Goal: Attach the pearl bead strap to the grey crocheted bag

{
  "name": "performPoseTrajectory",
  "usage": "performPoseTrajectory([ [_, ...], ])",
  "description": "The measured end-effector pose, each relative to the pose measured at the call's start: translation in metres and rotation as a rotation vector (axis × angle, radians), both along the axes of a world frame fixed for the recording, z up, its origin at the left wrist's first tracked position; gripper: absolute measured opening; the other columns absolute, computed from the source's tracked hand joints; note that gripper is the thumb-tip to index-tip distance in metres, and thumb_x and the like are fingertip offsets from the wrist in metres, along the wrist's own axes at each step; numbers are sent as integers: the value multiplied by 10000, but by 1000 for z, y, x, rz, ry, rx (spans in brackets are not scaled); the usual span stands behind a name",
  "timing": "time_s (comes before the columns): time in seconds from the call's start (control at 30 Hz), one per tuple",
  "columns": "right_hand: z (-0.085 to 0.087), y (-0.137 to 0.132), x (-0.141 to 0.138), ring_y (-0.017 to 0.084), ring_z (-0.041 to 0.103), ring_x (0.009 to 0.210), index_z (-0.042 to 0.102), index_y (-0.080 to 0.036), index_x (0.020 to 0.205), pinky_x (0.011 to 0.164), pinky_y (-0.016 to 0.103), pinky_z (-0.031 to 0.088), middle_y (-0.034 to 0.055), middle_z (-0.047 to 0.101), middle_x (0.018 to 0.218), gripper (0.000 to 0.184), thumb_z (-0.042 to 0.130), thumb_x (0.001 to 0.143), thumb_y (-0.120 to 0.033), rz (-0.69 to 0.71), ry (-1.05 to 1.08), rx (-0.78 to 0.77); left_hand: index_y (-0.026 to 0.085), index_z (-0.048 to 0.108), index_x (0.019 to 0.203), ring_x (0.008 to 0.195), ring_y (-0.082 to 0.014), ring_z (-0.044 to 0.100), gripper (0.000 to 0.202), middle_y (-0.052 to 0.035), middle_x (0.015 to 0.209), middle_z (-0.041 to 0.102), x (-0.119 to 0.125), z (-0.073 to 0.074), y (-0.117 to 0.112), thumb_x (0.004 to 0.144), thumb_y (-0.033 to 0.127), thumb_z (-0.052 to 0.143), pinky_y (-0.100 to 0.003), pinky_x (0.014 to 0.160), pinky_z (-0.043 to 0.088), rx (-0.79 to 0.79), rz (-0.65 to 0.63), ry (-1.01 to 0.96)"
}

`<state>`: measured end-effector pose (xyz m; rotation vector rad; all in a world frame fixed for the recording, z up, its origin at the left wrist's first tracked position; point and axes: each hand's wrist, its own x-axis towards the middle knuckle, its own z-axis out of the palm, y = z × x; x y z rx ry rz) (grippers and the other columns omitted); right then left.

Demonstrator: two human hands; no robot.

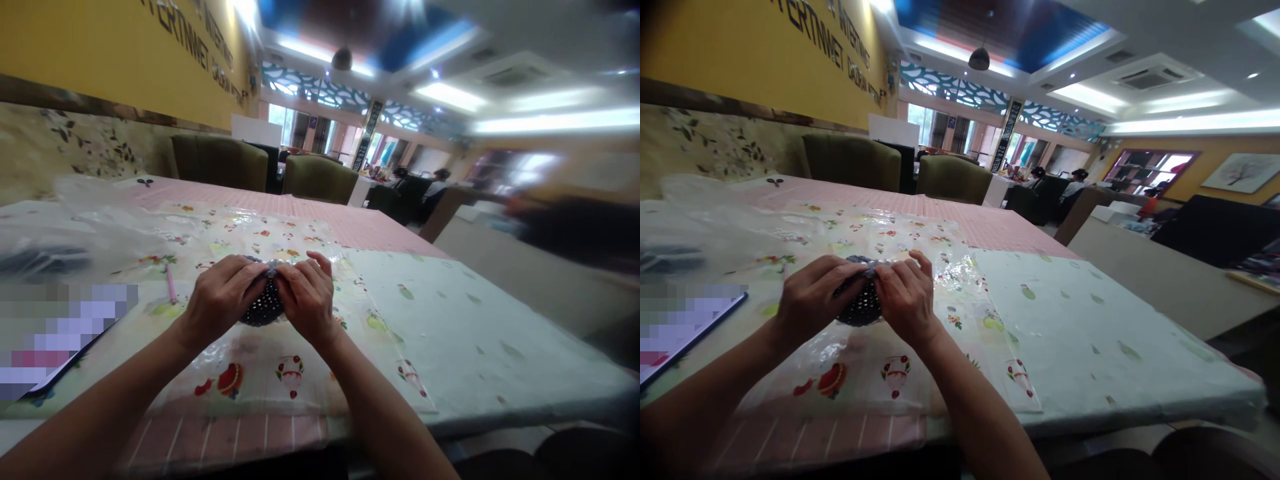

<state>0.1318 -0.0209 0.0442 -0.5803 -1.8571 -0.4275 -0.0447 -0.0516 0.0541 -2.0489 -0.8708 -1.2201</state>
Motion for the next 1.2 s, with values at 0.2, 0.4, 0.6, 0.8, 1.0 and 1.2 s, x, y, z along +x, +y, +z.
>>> performPoseTrajectory([
  [0.2,0,-1,1,163,573,750,570,-267,963,1025,404,398,-15,619,767,107,529,917,-179,8,-58,-76,142,613,1050,805,-174,641,193,-74,887,677,0,-3,3,860,116,640,-311,761,558,-41,-30,-11],
  [0.4,-1,0,2,163,557,751,573,-271,920,1051,406,384,-15,606,773,118,525,913,-164,39,-104,-114,146,615,1038,810,-176,642,189,-79,894,676,-2,-4,5,855,103,631,-316,761,561,-78,-89,-6],
  [0.6,1,4,5,143,544,725,583,-257,882,1060,379,389,-24,593,747,137,533,904,-131,82,-164,-80,133,621,1002,800,-173,637,170,-83,876,671,-4,-6,8,840,86,634,-301,737,552,-75,-145,29],
  [0.8,1,8,3,147,553,780,594,-238,877,1094,405,363,-13,610,769,82,548,930,-196,5,-76,-35,123,616,1012,826,-190,642,155,-96,890,679,-2,-9,10,859,109,628,-325,767,549,-71,-62,3],
  [1.0,-1,8,3,140,535,779,567,-230,807,1125,414,333,-18,589,746,141,533,943,-216,-46,-95,-15,126,610,1145,817,-182,641,262,-92,917,681,-2,-10,11,884,124,602,-313,754,543,-110,-60,36],
  [1.2,-2,9,5,145,520,782,532,-225,763,1130,421,323,-13,578,739,185,512,946,-208,-57,-122,-18,126,612,1078,828,-183,653,176,-94,929,687,-4,-11,13,911,167,576,-314,758,546,-160,-62,39],
])
